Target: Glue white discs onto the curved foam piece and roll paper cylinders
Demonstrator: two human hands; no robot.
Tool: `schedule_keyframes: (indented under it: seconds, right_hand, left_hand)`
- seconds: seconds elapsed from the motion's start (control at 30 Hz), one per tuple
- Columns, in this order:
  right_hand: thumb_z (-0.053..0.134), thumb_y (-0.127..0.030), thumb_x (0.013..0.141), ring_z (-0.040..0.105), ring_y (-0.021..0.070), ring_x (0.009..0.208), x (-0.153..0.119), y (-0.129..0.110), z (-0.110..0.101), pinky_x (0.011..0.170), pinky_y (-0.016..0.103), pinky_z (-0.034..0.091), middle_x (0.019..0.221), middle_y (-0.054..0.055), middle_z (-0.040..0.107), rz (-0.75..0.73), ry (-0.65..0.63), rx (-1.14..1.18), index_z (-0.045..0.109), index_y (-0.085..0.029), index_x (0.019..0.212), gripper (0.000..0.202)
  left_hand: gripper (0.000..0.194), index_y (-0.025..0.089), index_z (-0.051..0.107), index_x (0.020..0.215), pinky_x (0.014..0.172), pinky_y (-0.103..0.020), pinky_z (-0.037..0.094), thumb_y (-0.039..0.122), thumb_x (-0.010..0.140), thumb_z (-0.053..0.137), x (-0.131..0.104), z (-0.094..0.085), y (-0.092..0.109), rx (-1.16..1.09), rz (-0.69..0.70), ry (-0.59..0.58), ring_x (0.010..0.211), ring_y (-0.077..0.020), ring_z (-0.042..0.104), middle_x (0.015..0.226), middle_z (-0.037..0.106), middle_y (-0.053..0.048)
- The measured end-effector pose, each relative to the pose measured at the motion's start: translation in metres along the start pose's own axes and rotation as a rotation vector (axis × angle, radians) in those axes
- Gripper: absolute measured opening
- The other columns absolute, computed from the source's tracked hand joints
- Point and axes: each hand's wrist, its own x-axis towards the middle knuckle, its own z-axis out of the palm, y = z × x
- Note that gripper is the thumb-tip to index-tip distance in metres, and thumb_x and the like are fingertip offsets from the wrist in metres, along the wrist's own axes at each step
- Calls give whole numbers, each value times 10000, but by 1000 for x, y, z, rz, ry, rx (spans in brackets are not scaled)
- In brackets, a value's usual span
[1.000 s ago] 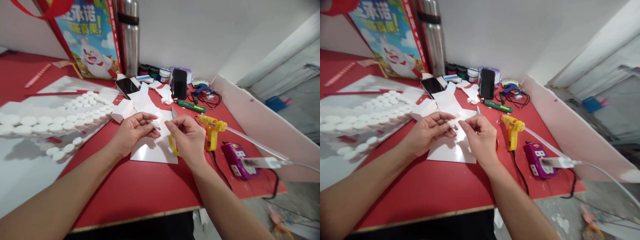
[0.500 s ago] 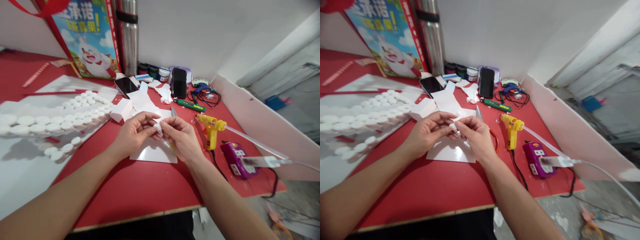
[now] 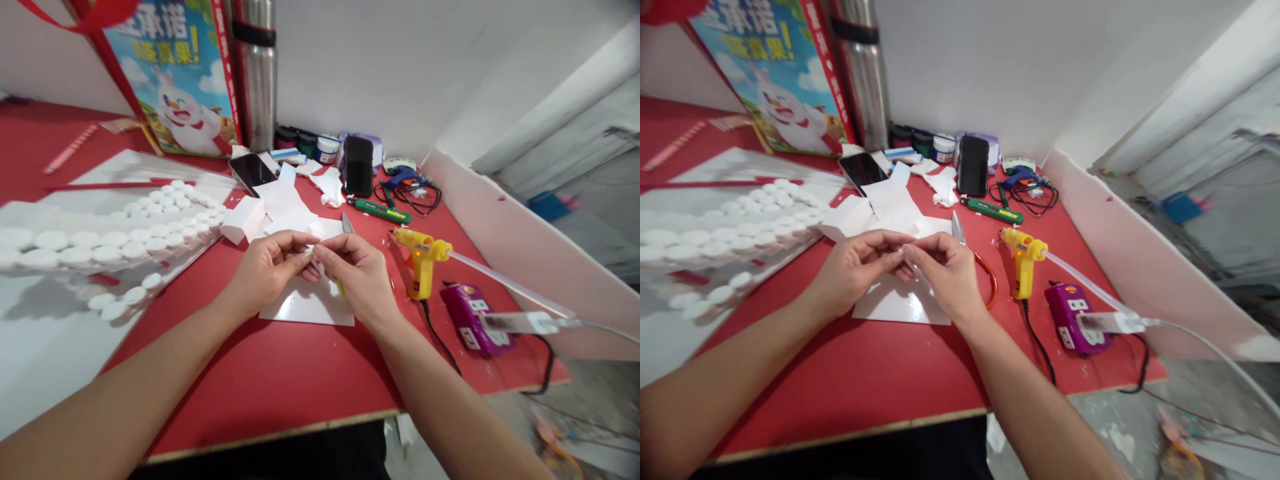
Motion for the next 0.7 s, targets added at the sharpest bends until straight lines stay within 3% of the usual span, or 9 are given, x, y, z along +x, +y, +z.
schedule_keyframes:
  seconds: [0.13,0.23,0.4,0.7]
  right_hand:
    - [876,-402,739,633,134,660,-1,-2,0,600,275,506,768,-10,678,32,-55,28,692,-197,933,337]
    - [933,-382,661,594,120,651,0,-1,-1,564,264,480,810,-17,661,10,-53,11,671,-204,968,442]
    - [927,-342,673,551,105,614,1,1,-2,551,268,455,783,-38,624,-14,-100,3,652,-203,962,422]
    - [890,-303,725,571,129,709,-2,-3,-4,627,291,457,801,-18,613,-144,-129,-129,711,-193,976,327]
  left_hand:
    - [257,123,735,1089,752,-298,607,262,874,742,-1,-1,0,156,74,67,781,-180,739,908,775,-61]
    - [220,143,745,1088,804,-282,574,255,901,721,-2,-2,1,396,289,125,917,-185,720,1037,761,-77]
    - [153,152,727,1069,782,-256,538,216,941,674,-2,-6,1,677,568,115,852,-148,684,980,740,-64]
    - [135,157,697,1012,741,-279,512,276,966,653,-3,-10,0,864,732,129,820,-171,671,891,713,-67]
